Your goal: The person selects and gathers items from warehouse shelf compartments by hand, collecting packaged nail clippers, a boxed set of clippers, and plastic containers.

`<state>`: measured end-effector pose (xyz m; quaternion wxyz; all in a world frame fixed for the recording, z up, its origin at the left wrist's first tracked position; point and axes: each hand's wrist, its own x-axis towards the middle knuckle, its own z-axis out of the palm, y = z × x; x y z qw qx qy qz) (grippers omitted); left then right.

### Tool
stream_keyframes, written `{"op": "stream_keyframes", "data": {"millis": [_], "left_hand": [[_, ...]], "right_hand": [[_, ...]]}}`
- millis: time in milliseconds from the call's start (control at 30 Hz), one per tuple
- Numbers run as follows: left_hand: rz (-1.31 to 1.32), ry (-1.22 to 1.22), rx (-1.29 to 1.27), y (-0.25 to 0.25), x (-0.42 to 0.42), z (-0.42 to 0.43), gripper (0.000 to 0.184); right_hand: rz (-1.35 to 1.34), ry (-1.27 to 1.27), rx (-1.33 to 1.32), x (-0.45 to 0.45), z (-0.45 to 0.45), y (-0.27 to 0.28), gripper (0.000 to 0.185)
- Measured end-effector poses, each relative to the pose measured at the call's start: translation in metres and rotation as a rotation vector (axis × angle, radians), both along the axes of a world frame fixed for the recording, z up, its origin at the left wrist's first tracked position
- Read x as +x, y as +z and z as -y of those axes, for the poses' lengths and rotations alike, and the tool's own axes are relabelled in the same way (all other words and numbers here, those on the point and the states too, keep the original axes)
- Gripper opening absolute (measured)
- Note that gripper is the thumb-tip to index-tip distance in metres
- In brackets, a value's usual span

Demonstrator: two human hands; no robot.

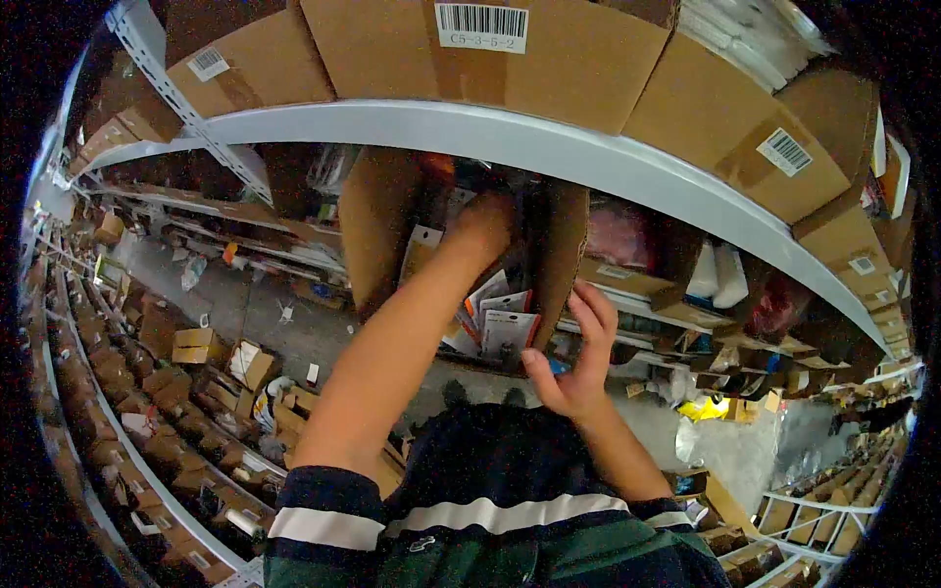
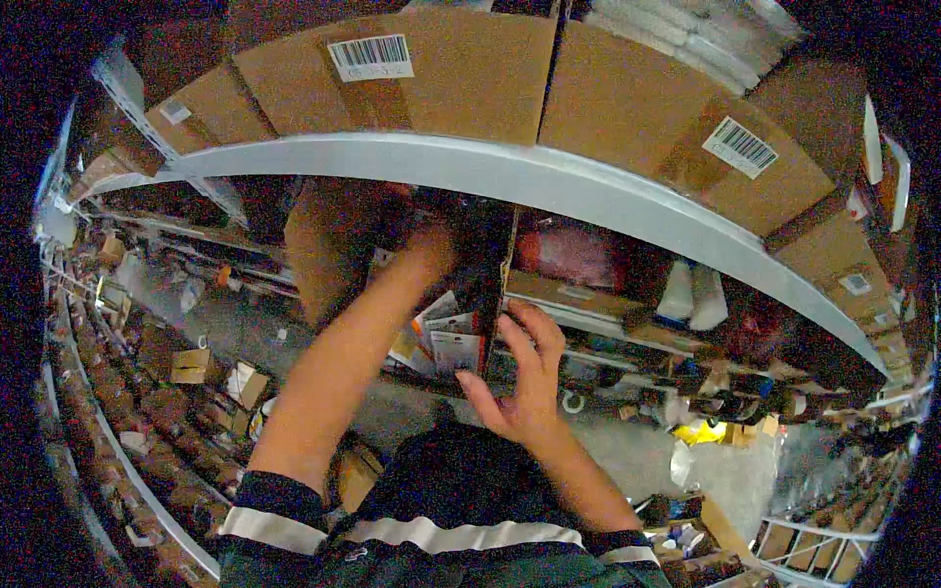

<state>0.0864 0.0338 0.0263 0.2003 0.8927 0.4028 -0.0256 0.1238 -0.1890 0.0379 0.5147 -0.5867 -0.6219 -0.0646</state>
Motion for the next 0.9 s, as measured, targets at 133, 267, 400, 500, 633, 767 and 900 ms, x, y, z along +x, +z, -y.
{"op": "stream_keyframes", "data": {"millis": [133, 267, 400, 500, 633, 767, 900], "left_hand": [[0.116, 0.070, -0.046, -0.026, 0.013, -0.005, 0.041], [0.003, -0.079, 0.052, -0.022, 0.016, 0.002, 0.043], [-0.015, -0.030, 0.159, -0.026, 0.012, 0.015, 0.043], [-0.112, -0.063, 0.318, 0.026, -0.002, 0.037, 0.036], [-0.217, -0.148, 0.312, 0.070, -0.022, 0.050, 0.028], [-0.127, -0.077, 0.426, 0.087, -0.058, 0.058, 0.024], [0.179, -0.018, 0.551, 0.106, -0.101, 0.068, 0.022]], "right_hand": [[0.001, -0.015, 0.034, 0.002, -0.001, -0.008, 0.064], [0.041, -0.010, 0.049, 0.009, -0.004, -0.011, 0.059], [0.045, -0.029, 0.001, 0.013, -0.004, -0.006, 0.059], [0.004, -0.022, 0.017, 0.017, -0.005, -0.011, 0.060], [0.048, -0.010, 0.026, 0.016, -0.007, -0.009, 0.060], [0.089, -0.012, 0.017, 0.017, -0.007, -0.008, 0.060], [0.045, -0.017, 0.030, 0.018, -0.007, -0.007, 0.060]]}}
